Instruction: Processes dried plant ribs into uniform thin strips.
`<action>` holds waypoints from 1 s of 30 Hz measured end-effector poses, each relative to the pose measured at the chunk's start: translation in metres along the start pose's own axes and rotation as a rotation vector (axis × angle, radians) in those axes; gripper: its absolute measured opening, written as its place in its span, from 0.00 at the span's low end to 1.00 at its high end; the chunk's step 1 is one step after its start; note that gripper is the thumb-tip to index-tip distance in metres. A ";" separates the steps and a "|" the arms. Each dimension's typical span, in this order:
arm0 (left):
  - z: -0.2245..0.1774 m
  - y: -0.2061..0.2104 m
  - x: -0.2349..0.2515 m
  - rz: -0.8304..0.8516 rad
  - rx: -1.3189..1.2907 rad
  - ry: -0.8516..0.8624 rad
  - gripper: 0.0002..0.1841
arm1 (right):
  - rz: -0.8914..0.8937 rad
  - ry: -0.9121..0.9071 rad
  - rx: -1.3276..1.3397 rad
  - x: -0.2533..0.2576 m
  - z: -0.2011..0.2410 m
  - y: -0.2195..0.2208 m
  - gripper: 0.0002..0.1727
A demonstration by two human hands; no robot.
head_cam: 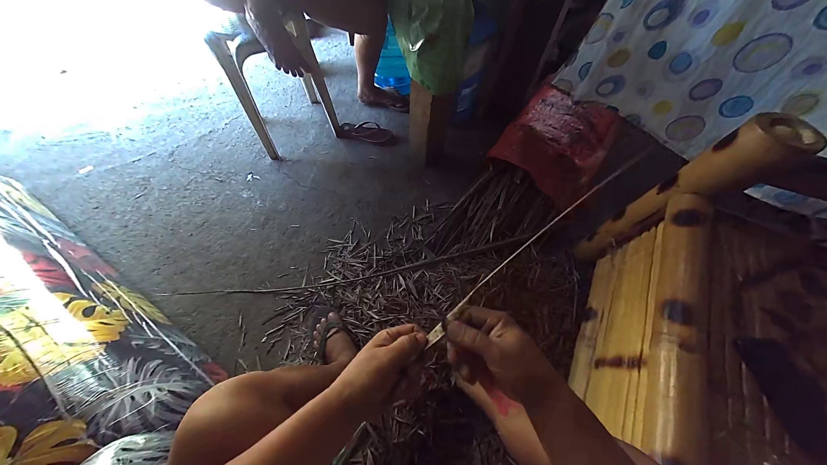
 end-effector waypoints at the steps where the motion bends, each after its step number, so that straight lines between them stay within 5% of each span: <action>1: -0.001 0.001 0.000 -0.008 0.003 0.008 0.13 | 0.064 0.017 0.000 -0.001 -0.004 0.009 0.10; 9: -0.004 0.012 -0.001 0.094 -0.050 0.017 0.13 | 0.190 -0.079 0.006 -0.003 0.000 0.016 0.09; 19: -0.009 0.018 -0.005 0.137 -0.077 -0.008 0.13 | -0.046 -0.259 -0.116 0.000 0.026 -0.018 0.08; 28: -0.006 0.006 -0.001 0.056 0.090 0.046 0.11 | -0.409 -0.220 0.068 -0.001 0.032 -0.073 0.13; 30: -0.011 0.004 0.000 0.019 0.206 0.099 0.11 | -0.342 -0.197 0.079 -0.002 0.035 -0.069 0.14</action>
Point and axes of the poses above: each hand's wrist, its own x-axis towards the middle knuckle, its own y-axis out of the palm, z = x × y, the point moved 9 cm from there along x, towards the middle knuckle, and after that the axes turned 3 degrees about y, right-handed, at the moved point
